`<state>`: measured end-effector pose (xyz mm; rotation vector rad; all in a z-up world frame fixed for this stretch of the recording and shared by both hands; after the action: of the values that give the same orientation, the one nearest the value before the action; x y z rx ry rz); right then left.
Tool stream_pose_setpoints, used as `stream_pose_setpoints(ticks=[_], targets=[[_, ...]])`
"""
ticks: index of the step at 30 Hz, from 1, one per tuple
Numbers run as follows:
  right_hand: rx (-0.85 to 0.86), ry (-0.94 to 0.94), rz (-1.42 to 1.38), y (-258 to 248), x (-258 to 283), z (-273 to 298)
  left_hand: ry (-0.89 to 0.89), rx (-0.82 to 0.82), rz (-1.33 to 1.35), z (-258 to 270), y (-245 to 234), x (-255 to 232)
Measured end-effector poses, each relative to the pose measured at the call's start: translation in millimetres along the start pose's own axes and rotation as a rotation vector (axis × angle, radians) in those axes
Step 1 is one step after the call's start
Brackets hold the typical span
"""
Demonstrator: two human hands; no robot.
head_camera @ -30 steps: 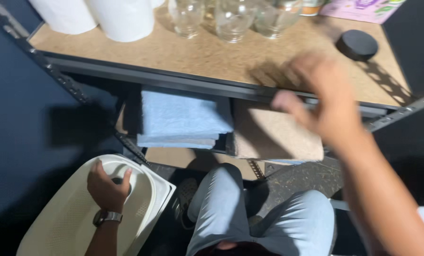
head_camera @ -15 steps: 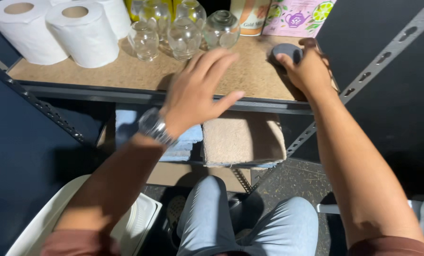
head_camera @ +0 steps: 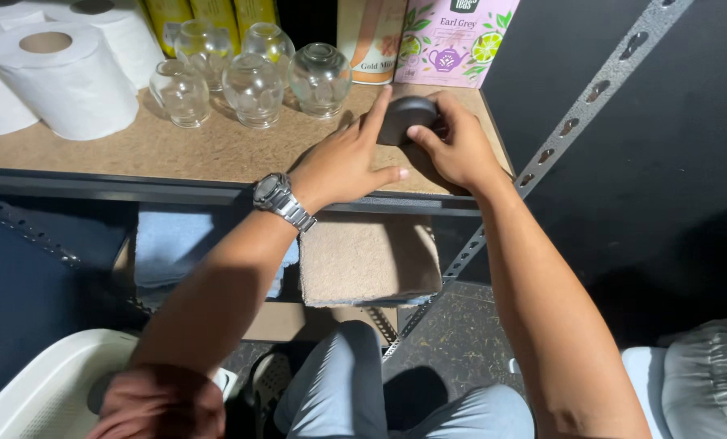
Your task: The person packs various items from a shelf into a white plastic basket. They handle glass jars, toilet paper rolls, and yellow bottles, placing them into the basket one by one.
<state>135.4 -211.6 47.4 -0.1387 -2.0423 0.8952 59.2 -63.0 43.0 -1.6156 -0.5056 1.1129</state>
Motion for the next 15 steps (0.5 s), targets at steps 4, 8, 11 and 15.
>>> stream_pose_setpoints(ticks=[4,8,11,15], targets=[[-0.039,-0.056,-0.091,-8,4,-1,-0.049,-0.01,-0.023,2,-7,-2],[0.012,0.054,-0.015,-2,22,3,-0.027,0.0,0.007,7,-7,-8],[0.069,0.198,0.105,4,20,6,-0.004,0.001,0.005,7,-7,-11],[0.098,0.161,0.127,7,28,1,-0.012,0.002,0.0,4,-9,-11]])
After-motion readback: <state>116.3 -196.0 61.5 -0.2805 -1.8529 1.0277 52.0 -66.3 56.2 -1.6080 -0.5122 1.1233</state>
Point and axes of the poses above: each hand's wrist, its own z-axis away from the middle knuckle, its own y-axis out of the palm, x = y × z, the point moved 10 cm from there along -z, towards the middle knuckle, and after that the axes turned 15 degrees about x, right-handed, at the moved point
